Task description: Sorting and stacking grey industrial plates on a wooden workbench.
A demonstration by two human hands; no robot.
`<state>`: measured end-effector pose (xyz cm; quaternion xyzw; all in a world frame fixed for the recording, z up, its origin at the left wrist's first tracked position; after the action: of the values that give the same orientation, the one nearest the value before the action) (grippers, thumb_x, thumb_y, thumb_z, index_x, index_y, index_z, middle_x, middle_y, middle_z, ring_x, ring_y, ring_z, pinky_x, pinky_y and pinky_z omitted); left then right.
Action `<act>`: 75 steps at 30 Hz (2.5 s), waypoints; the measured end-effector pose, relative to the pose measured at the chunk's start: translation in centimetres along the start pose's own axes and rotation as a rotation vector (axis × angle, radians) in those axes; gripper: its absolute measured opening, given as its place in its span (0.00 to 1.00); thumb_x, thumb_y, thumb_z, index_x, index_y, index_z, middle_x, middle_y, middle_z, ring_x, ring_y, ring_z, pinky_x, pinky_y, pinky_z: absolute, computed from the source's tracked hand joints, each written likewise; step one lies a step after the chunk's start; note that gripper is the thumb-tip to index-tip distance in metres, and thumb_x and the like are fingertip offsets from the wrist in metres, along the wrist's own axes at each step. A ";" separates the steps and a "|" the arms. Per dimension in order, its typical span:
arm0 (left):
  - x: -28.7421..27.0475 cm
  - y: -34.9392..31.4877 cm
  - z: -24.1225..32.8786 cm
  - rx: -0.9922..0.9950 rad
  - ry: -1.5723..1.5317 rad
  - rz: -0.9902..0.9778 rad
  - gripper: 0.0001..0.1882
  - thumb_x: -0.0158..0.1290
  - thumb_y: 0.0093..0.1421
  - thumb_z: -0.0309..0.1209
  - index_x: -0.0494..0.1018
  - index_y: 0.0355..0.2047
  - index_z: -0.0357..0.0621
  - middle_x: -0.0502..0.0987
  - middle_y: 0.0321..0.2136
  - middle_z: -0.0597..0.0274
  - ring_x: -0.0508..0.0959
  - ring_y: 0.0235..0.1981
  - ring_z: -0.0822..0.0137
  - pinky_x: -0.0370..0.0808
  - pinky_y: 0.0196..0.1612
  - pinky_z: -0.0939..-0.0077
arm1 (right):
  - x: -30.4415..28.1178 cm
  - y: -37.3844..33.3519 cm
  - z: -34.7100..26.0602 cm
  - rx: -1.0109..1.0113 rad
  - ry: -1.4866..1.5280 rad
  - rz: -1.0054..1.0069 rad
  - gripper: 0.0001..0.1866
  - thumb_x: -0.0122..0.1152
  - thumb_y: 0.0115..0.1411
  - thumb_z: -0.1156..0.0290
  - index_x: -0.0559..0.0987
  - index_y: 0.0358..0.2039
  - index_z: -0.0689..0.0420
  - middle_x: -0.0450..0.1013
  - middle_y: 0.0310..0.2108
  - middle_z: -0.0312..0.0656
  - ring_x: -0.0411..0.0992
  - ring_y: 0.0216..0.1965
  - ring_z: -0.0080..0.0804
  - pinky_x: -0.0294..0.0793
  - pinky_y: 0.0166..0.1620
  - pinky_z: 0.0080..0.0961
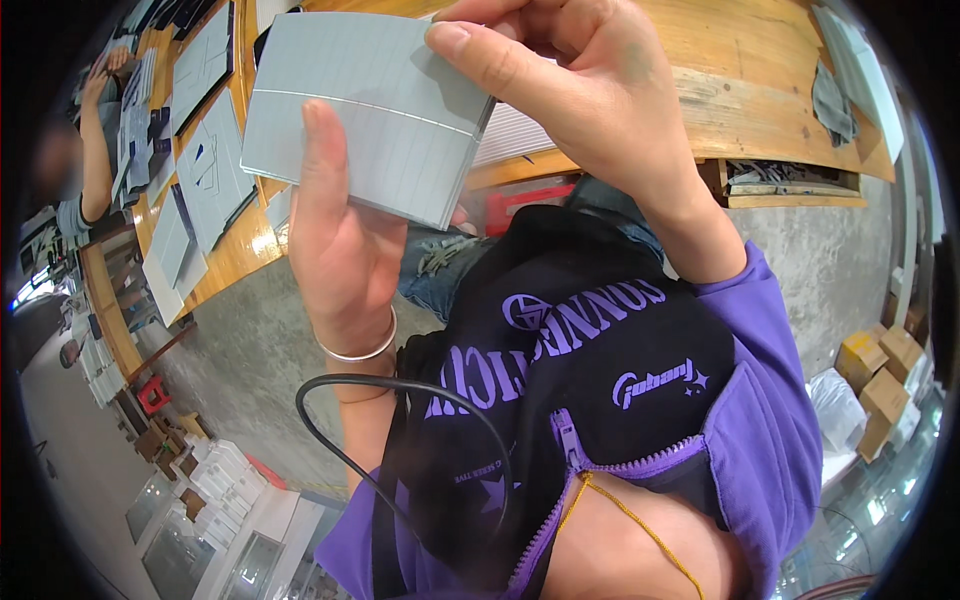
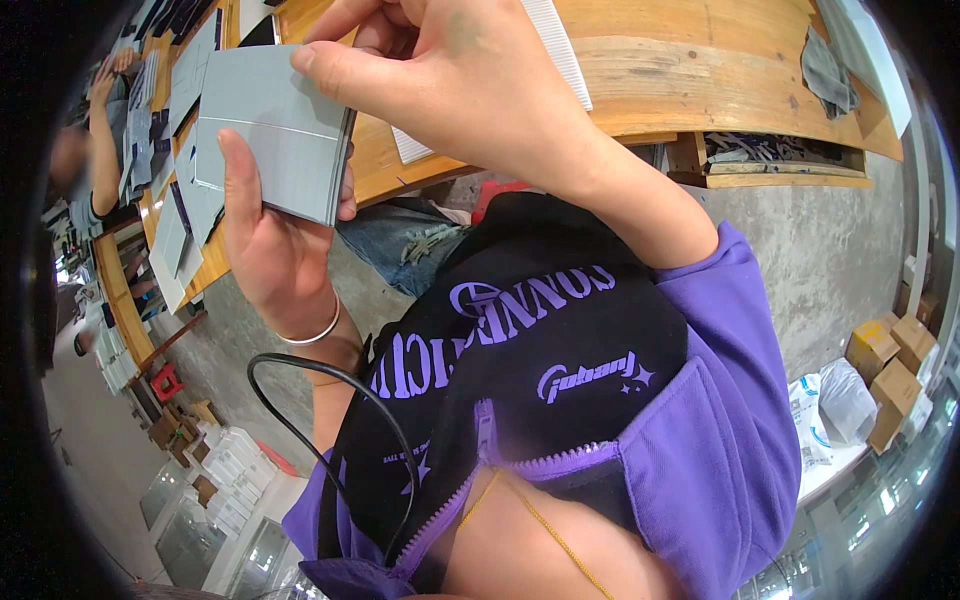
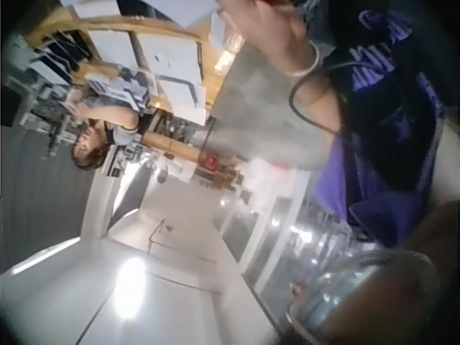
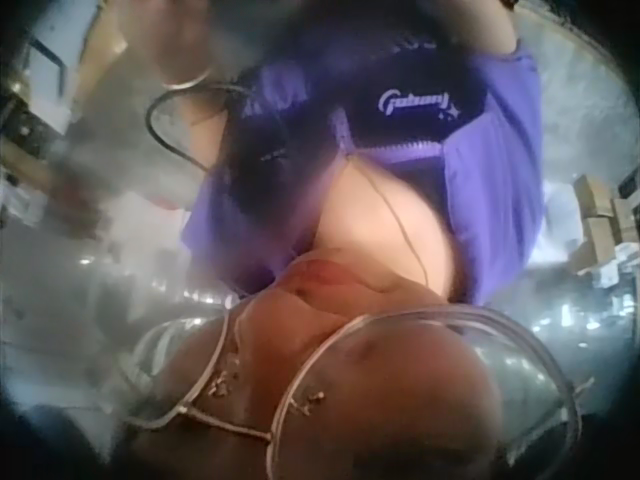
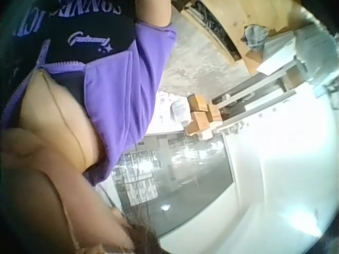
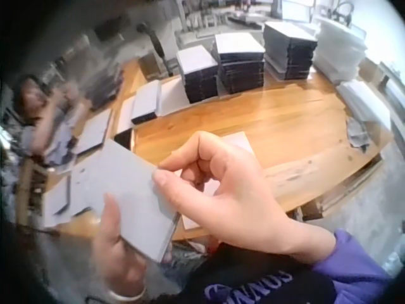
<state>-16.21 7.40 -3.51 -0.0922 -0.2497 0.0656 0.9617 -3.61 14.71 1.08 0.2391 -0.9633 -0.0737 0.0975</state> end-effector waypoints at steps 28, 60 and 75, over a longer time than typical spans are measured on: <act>2.3 0.4 -1.6 -0.202 -0.404 0.079 0.33 0.34 0.68 0.44 0.48 0.59 0.23 0.60 0.47 0.12 0.80 0.24 0.45 0.78 0.13 0.78 | -2.1 1.8 0.5 -0.028 -0.066 0.089 0.08 0.61 0.57 0.72 0.74 0.32 0.64 0.72 0.26 0.34 0.66 0.27 0.14 0.66 0.30 0.12; -0.3 0.4 -0.4 -0.023 -0.034 0.102 0.19 0.50 0.59 0.28 0.64 0.46 0.23 0.75 0.35 0.44 0.80 0.32 0.54 0.84 0.26 0.62 | -2.2 1.6 1.0 0.032 -0.139 0.020 0.14 0.62 0.58 0.67 0.77 0.37 0.68 0.74 0.25 0.35 0.69 0.28 0.16 0.69 0.31 0.12; -0.7 0.4 -0.7 -0.044 -0.039 0.079 0.18 0.48 0.63 0.32 0.66 0.45 0.26 0.75 0.36 0.46 0.81 0.32 0.57 0.83 0.24 0.62 | -2.7 1.2 -1.2 -0.098 -0.362 0.076 0.15 0.62 0.58 0.65 0.77 0.23 0.64 0.71 0.18 0.32 0.64 0.21 0.14 0.63 0.24 0.15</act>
<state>-16.53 7.55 -4.54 -0.1219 -0.2661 0.0997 0.9510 -1.49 16.91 2.00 0.1805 -0.9686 -0.1587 -0.0632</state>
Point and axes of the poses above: each hand's wrist, its own y-axis towards the middle knuckle, its own x-axis out of the palm, z = x × y, the point moved 10 cm from there along y, towards the middle knuckle
